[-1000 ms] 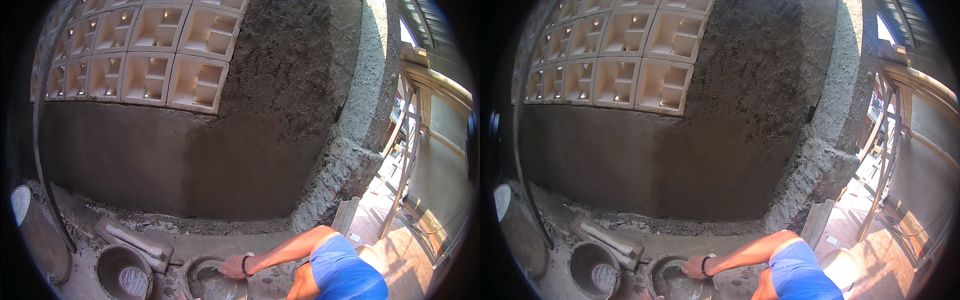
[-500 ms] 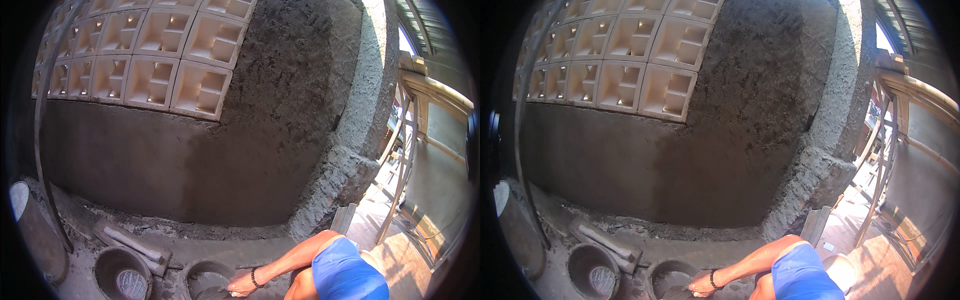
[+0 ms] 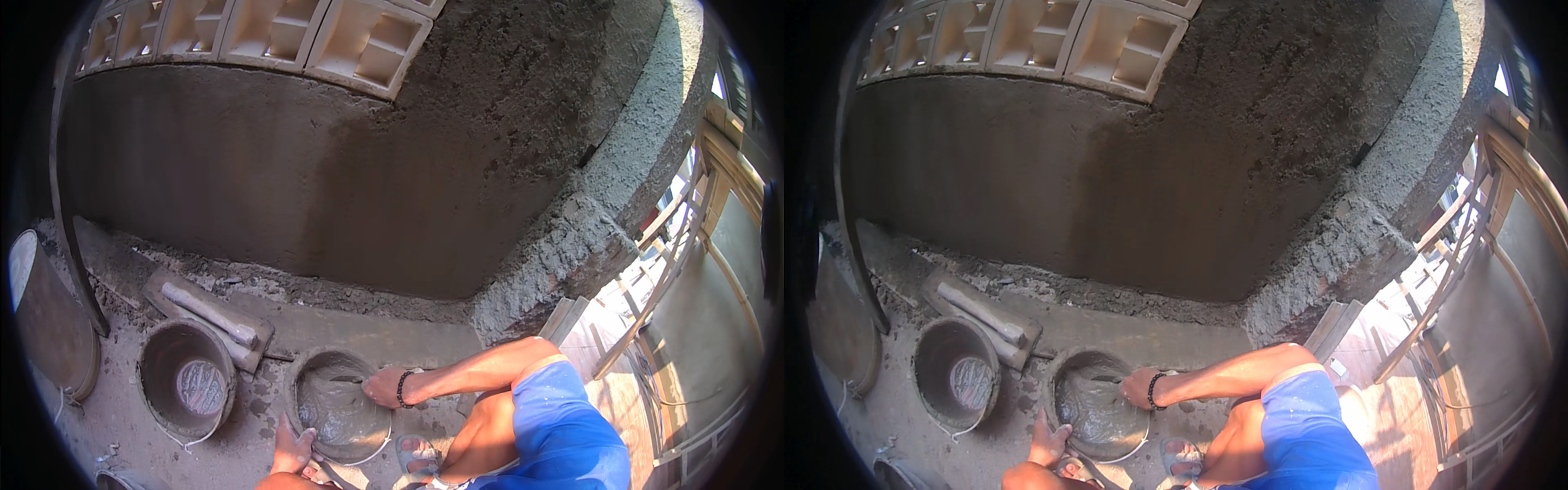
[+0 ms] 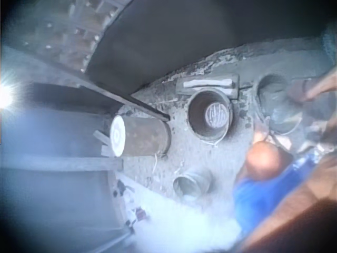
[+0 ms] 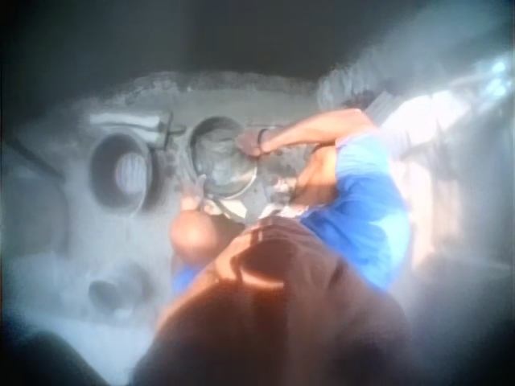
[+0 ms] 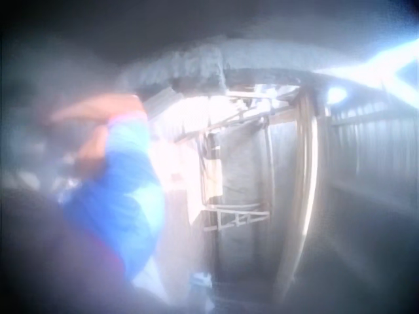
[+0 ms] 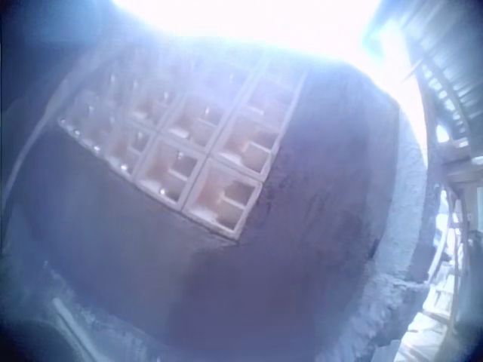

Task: The person scoops wet cement from a bucket using a trowel and applies it to a wall surface. They repeatedly smooth the applied cement with the trowel to create a flat finish.

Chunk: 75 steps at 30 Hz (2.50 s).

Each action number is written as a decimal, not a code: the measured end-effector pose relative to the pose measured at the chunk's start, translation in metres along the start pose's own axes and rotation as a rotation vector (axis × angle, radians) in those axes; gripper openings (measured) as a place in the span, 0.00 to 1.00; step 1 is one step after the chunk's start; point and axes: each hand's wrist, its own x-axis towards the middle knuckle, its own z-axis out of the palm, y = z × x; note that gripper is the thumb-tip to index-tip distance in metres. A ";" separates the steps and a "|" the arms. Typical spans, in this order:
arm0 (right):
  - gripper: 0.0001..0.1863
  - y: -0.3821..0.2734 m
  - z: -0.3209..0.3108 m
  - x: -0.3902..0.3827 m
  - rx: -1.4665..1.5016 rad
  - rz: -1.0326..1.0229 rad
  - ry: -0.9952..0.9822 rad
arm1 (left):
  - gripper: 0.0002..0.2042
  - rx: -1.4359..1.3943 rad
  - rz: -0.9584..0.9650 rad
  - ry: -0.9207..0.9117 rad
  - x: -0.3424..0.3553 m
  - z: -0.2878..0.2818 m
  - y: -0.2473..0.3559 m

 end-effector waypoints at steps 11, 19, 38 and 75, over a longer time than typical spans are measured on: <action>0.13 -0.011 -0.013 0.019 -0.036 -0.104 -0.133 | 0.33 0.172 -0.143 0.026 -0.006 -0.008 0.027; 0.10 -0.009 -0.094 -0.013 -0.100 0.118 0.100 | 0.29 0.307 0.006 0.024 -0.008 -0.016 0.014; 0.14 -0.004 -0.036 0.006 -0.042 0.013 -0.090 | 0.28 0.085 -0.188 -0.031 -0.012 -0.008 0.033; 0.10 0.003 -0.033 0.027 -0.151 -0.020 -0.047 | 0.30 -0.118 0.176 0.222 0.036 0.016 -0.005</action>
